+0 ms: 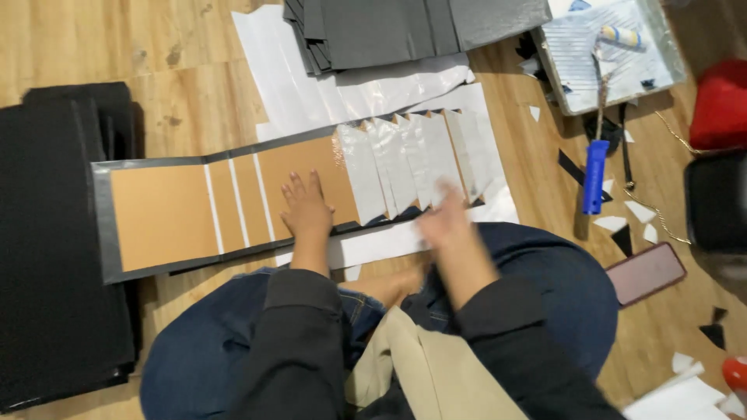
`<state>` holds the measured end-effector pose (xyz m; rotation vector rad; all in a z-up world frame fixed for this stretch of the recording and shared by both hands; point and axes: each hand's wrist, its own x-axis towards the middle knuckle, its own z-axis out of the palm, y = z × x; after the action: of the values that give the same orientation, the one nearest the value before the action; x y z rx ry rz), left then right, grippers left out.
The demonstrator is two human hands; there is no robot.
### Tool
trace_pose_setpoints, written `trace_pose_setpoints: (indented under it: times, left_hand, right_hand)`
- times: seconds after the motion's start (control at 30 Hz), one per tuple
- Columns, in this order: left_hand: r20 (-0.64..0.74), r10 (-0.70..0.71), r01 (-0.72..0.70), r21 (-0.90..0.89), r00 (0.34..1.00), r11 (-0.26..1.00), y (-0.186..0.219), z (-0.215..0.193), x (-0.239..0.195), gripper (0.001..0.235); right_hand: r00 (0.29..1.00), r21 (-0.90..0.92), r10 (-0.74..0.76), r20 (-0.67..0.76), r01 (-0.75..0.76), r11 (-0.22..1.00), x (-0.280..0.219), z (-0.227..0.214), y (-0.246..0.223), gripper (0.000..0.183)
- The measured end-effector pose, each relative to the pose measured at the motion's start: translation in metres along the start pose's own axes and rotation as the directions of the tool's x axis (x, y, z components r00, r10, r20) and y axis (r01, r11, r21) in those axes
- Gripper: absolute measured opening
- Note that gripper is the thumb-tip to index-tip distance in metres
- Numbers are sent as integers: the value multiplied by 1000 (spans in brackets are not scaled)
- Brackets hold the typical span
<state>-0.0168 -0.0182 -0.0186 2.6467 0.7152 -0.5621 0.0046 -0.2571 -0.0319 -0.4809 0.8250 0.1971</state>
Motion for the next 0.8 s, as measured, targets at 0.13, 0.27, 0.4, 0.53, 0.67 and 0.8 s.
trace_pose_setpoints:
  times: [0.13,0.27,0.4,0.53,0.67,0.8]
  left_hand:
    - [-27,3,-4,-49,1000,999,-7,5,4,79]
    - [-26,18,-20,-91,1000,996,-7,8,9,79]
    - [-12,33,-34,-105,999,994,-11,5,11,77]
    - [27,54,-51,-110,998,993,-20,14,17,80]
    - [37,79,-75,-101,996,992,-24,15,20,81]
    - [10,68,-65,-192,998,979,-10,-7,-4,79]
  right_hand:
    - [957,-104,262,-126,-275,956,28,-32,79,111]
    - [977,-86,208,-48,-212,974,18,-24,85,107]
    - [975,-16,217,-54,-218,976,-37,11,82,95]
    - [971,10,225,-77,-225,974,-34,-4,86,95]
    - [973,-34,212,-91,-215,976,-18,-17,91,70]
    - [979,-47,199,-42,-201,978,-5,-29,100,63]
